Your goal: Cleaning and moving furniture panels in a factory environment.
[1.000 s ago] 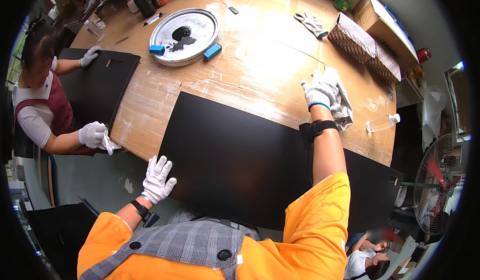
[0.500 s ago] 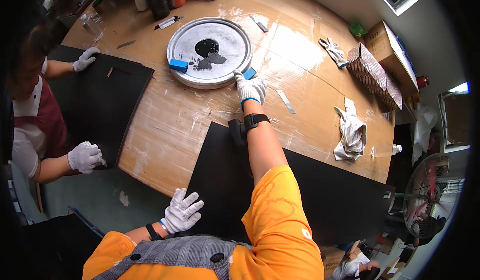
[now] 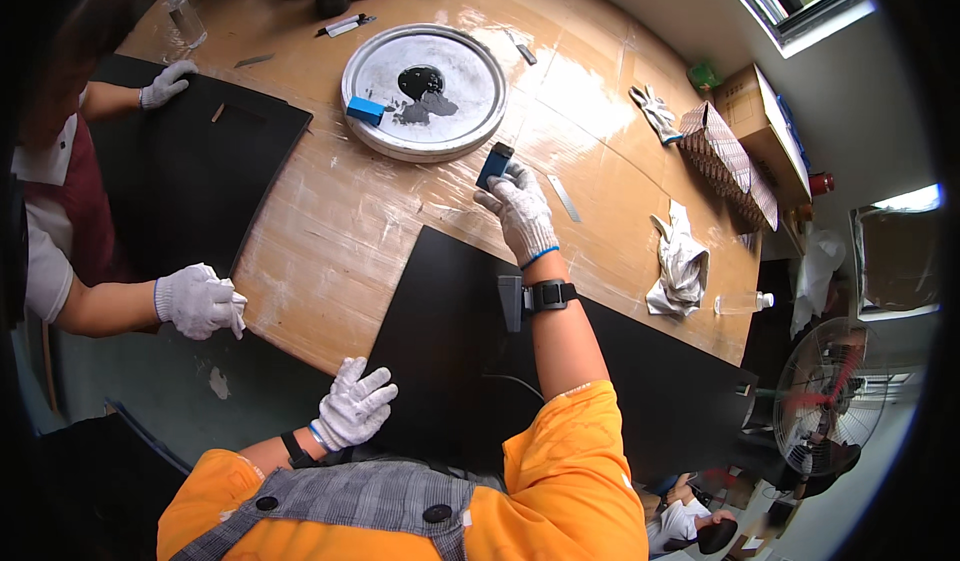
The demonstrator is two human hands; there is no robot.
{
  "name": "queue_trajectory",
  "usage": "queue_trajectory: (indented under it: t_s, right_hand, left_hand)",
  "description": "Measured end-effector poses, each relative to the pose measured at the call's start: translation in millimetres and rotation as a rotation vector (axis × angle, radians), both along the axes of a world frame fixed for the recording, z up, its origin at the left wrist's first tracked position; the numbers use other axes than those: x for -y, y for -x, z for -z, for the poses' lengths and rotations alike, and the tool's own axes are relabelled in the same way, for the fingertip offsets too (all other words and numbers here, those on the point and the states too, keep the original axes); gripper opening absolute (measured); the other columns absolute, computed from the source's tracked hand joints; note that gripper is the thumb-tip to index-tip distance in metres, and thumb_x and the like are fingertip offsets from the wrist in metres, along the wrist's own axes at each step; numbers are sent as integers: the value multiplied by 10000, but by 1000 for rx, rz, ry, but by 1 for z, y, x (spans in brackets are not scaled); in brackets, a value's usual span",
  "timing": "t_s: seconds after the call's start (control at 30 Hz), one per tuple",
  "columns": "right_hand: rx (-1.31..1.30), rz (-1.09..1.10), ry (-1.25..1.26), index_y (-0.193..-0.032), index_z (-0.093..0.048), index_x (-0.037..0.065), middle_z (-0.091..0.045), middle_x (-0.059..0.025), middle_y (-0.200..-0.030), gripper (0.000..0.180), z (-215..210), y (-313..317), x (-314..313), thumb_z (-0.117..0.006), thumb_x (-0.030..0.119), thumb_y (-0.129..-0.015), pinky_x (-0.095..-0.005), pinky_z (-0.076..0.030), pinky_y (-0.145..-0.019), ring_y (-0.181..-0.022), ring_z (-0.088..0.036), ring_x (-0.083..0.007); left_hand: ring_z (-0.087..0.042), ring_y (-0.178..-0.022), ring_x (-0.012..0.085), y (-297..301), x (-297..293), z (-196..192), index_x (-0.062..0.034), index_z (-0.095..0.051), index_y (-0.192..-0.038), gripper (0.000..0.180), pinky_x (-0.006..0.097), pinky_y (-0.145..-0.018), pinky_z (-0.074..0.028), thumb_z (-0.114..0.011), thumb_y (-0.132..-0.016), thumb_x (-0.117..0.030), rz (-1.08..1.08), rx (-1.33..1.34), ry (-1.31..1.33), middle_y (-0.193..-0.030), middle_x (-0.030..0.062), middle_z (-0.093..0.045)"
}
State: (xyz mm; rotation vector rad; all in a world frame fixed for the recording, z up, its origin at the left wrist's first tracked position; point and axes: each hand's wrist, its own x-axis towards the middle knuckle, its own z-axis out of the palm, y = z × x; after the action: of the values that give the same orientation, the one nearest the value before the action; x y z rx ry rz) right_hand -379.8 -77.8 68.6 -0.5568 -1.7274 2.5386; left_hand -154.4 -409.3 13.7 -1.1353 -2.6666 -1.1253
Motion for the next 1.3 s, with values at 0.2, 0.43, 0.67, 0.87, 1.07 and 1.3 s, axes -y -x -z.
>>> queue_trajectory:
  t_s: [0.2,0.43,0.67,0.87,1.07,1.3]
  right_hand:
    - [-152,-201,92,-1246,-437,-7,-552,-153,-1163,414,-52,-87,10,-561,16,-851,-431,-524,-897,-1040,-596,-269]
    - [-156,-386,236,-1313,-424,25,-553,-162,-1168,466,-57,-161,2,-559,142,-883,-466,-505,-900,-1056,-591,-295]
    - [-55,-621,181,-1376,-399,-15,-563,-122,-942,496,-52,-187,16,-515,178,-933,-316,-464,-704,-778,-524,-188]
    - [31,-846,-465,-1322,-466,-12,-555,-65,-867,465,-82,-187,88,-592,97,-888,-240,-444,-624,-696,-510,-122]
    - [-71,-1261,-719,-1245,-520,47,-577,-60,-994,435,-75,-171,180,-653,36,-831,-248,-476,-711,-797,-539,-107]
    - [-183,-1722,-853,-1304,-524,69,-582,-74,-1098,472,-40,-174,283,-631,49,-844,-268,-484,-855,-966,-571,-128]
  left_hand:
    - [-530,-1150,372,0,-6,-10,-102,-626,-1101,407,538,-1014,-397,-693,-699,-100,-69,-74,22,-1185,135,-593]
    - [-496,-1159,360,-31,-3,2,-52,-561,-1217,395,478,-1020,-393,-634,-839,-144,-488,-190,92,-1242,166,-531]
    - [-579,-981,176,-97,-18,27,-65,-249,-1460,816,312,-863,-495,-707,-851,-357,-1188,739,-595,-1198,121,-563]
    - [-590,-1019,152,-115,-34,9,-23,-543,-1225,435,295,-908,-473,-624,-920,-323,-872,1162,-1016,-1106,49,-634]
    - [-618,-881,130,-119,-35,13,-19,-585,-1101,417,281,-779,-510,-600,-915,-391,-897,1261,-987,-970,48,-648]
    - [-602,-804,128,-123,-27,14,-32,-581,-1151,500,292,-770,-497,-587,-910,-470,-792,1304,-969,-878,47,-645]
